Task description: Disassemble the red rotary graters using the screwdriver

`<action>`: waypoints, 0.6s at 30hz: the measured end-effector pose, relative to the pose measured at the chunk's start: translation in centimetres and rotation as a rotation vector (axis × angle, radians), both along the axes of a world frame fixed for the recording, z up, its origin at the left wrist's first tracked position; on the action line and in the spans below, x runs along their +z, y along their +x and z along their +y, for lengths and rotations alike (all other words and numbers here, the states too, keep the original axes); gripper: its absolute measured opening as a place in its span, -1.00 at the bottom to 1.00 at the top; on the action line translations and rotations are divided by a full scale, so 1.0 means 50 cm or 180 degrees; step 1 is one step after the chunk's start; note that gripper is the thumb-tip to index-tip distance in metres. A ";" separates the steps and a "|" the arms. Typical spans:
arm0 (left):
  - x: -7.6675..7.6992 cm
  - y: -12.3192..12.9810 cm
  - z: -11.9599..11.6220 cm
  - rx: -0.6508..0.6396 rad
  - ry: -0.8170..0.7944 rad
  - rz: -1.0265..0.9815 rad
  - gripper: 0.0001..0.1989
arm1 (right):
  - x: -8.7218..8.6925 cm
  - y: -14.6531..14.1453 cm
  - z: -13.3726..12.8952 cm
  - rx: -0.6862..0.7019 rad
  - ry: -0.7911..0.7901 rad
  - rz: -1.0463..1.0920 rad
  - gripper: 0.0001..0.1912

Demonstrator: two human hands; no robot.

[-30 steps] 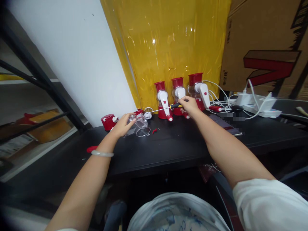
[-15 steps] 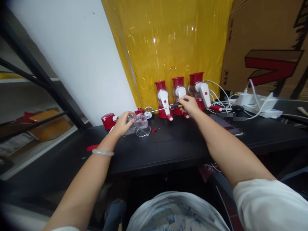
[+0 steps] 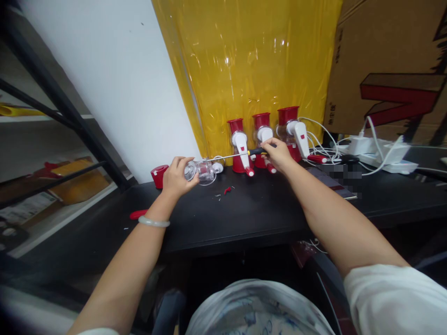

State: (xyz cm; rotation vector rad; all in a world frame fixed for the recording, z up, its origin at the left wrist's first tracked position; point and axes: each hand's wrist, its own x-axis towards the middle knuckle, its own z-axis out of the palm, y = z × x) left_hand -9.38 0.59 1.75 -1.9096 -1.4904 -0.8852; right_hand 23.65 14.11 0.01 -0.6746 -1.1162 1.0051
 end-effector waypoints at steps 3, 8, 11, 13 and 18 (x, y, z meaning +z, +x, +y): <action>0.000 -0.001 0.001 0.0018 0.0058 0.0042 -0.46 | 0.002 0.001 0.001 0.0026 -0.0121 -0.0014 -0.67; -0.001 -0.008 0.003 0.0034 0.0136 0.0127 -0.43 | -0.002 0.015 0.006 0.0031 -0.0020 -0.0388 -0.60; -0.002 -0.012 0.004 0.0023 0.0166 0.0132 -0.43 | -0.006 0.025 0.005 -0.0155 0.0184 -0.0826 -0.54; -0.002 -0.014 0.003 0.0017 0.0176 0.0124 -0.44 | -0.008 0.028 0.002 -0.0365 0.0293 -0.1077 -0.52; 0.000 -0.011 -0.001 -0.0031 0.0084 0.0058 -0.45 | -0.012 0.026 0.010 -0.0430 0.0302 -0.0983 -0.56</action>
